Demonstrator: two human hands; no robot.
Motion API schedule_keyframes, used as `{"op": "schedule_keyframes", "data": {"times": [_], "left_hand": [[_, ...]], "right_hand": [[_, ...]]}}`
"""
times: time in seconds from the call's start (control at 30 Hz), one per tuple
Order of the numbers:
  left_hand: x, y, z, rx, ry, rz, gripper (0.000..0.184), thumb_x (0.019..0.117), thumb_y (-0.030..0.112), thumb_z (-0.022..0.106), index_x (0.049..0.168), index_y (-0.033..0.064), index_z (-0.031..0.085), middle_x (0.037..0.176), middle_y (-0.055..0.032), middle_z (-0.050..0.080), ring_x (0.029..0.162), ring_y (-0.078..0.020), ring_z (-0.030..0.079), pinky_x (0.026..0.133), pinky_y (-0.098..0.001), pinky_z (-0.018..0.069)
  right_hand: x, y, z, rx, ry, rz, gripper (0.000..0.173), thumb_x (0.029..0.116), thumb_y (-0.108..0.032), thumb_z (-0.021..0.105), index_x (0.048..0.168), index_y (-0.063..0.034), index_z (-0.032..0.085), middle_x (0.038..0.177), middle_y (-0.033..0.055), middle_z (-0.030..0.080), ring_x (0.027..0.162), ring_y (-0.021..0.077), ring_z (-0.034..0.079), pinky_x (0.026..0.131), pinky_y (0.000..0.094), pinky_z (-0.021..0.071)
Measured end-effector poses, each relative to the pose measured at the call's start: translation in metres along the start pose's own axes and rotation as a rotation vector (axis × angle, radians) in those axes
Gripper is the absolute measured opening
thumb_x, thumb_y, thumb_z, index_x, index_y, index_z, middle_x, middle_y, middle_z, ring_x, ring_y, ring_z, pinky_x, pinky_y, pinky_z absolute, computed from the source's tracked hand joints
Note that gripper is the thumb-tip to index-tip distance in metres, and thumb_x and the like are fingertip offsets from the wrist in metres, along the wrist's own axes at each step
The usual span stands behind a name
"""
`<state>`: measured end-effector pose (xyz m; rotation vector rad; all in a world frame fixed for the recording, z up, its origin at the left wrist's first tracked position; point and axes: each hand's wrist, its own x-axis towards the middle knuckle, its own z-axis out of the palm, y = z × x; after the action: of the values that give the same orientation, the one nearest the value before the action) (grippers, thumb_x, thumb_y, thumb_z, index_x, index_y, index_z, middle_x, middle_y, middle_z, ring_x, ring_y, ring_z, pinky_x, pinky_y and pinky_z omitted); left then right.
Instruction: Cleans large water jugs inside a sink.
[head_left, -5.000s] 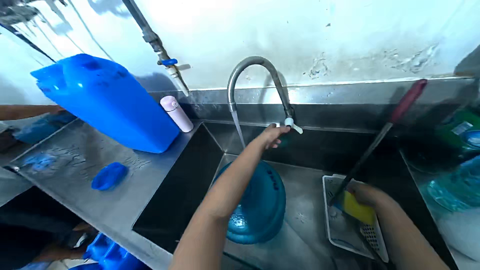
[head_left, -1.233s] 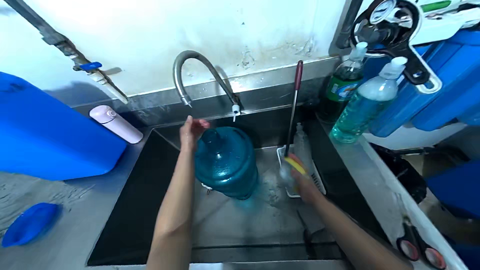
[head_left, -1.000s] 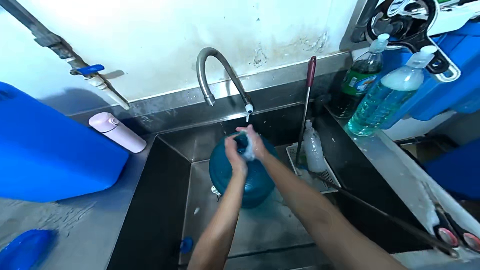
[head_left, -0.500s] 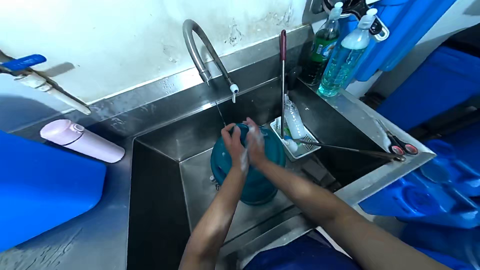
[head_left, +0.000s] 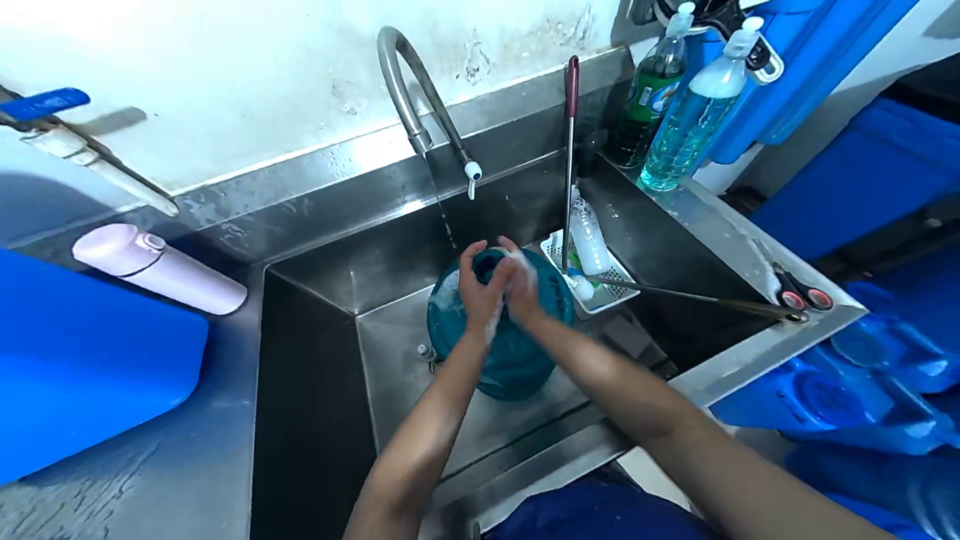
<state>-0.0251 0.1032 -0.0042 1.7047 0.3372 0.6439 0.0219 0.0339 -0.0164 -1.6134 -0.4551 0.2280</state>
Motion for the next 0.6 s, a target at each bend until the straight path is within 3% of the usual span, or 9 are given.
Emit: {"op": "schedule_keyframes", "data": {"times": [0.07,0.13,0.27,0.33,0.37,0.43,0.5,0.57,0.6], "left_hand": [[-0.007,0.013,0.000,0.245,-0.140,0.120,0.058,0.0782,0.015,0.084,0.124,-0.0125,0.062,0.124,-0.0272,0.064,0.115,-0.0319,0.063,0.100,-0.0472,0.0505],[0.004,0.030,0.007,0.577,-0.274,0.177,0.056,0.0791,0.026,0.088,0.120,-0.0072,0.068,0.122,-0.0300,0.065,0.112,-0.0422,0.066,0.094,-0.0571,0.0532],[0.049,0.041,-0.011,0.705,-0.149,-0.093,0.048,0.0943,0.023,0.075,0.131,-0.0054,0.061,0.130,-0.0343,0.058,0.118,-0.0499,0.059,0.098,-0.0637,0.0476],[0.049,0.037,-0.017,0.557,-0.060,-0.148,0.049,0.0906,0.015,0.078,0.132,-0.0043,0.060,0.131,-0.0324,0.057,0.120,-0.0468,0.057,0.098,-0.0618,0.0465],[0.037,0.033,-0.012,0.482,-0.085,-0.138,0.050,0.0867,0.009,0.079,0.131,-0.0039,0.059,0.130,-0.0305,0.058,0.118,-0.0431,0.059,0.096,-0.0589,0.0486],[0.005,0.031,0.011,0.323,-0.259,0.027,0.051,0.0735,0.000,0.082,0.119,-0.0096,0.063,0.119,-0.0275,0.065,0.111,-0.0345,0.064,0.095,-0.0502,0.0534],[-0.022,0.035,0.033,0.199,-0.597,0.297,0.046,0.0632,0.002,0.080,0.105,-0.0126,0.069,0.110,-0.0253,0.071,0.109,-0.0323,0.068,0.098,-0.0450,0.0531],[-0.034,0.048,0.036,0.202,-0.833,0.453,0.042,0.0612,0.005,0.082,0.101,-0.0070,0.074,0.109,-0.0241,0.071,0.110,-0.0357,0.067,0.098,-0.0459,0.0525],[-0.039,0.048,0.024,0.271,-0.789,0.486,0.039,0.0640,0.008,0.080,0.101,-0.0016,0.076,0.113,-0.0235,0.070,0.112,-0.0365,0.066,0.099,-0.0470,0.0522]], "right_hand": [[0.063,0.013,-0.025,-0.482,-0.209,0.090,0.049,0.1065,-0.016,0.047,0.152,0.0006,0.044,0.149,0.0276,0.050,0.141,0.0442,0.044,0.111,0.0634,0.0360],[0.098,0.018,-0.031,-0.767,-0.342,0.217,0.051,0.1044,-0.026,0.056,0.149,-0.0020,0.047,0.149,0.0308,0.046,0.140,0.0508,0.041,0.104,0.0721,0.0373],[0.004,0.021,-0.041,-0.816,-0.255,-0.171,0.042,0.1036,-0.021,0.052,0.126,0.0134,0.060,0.131,0.0364,0.057,0.127,0.0528,0.053,0.103,0.0638,0.0451],[-0.029,0.011,-0.054,-0.757,-0.341,-0.243,0.035,0.0988,-0.013,0.055,0.118,0.0146,0.065,0.123,0.0360,0.064,0.120,0.0522,0.060,0.099,0.0620,0.0488],[-0.018,0.006,-0.064,-0.709,-0.447,-0.170,0.034,0.1002,-0.010,0.054,0.123,0.0141,0.063,0.128,0.0363,0.061,0.124,0.0524,0.057,0.102,0.0639,0.0452],[0.041,0.013,-0.073,-0.657,-0.632,-0.193,0.030,0.0995,-0.006,0.059,0.125,0.0100,0.064,0.131,0.0334,0.059,0.126,0.0494,0.055,0.103,0.0648,0.0436],[0.081,0.005,-0.047,-0.708,-0.844,-0.372,0.022,0.0916,-0.006,0.069,0.111,0.0038,0.073,0.120,0.0269,0.066,0.119,0.0450,0.060,0.098,0.0648,0.0469],[0.100,-0.023,-0.010,-0.955,-1.190,-0.144,0.027,0.1020,-0.013,0.062,0.126,-0.0010,0.068,0.135,0.0201,0.063,0.133,0.0378,0.053,0.113,0.0604,0.0372],[0.116,-0.002,-0.005,-0.907,-1.244,-0.092,0.032,0.1060,-0.016,0.055,0.129,0.0031,0.066,0.135,0.0247,0.062,0.132,0.0413,0.054,0.112,0.0621,0.0367]]}}
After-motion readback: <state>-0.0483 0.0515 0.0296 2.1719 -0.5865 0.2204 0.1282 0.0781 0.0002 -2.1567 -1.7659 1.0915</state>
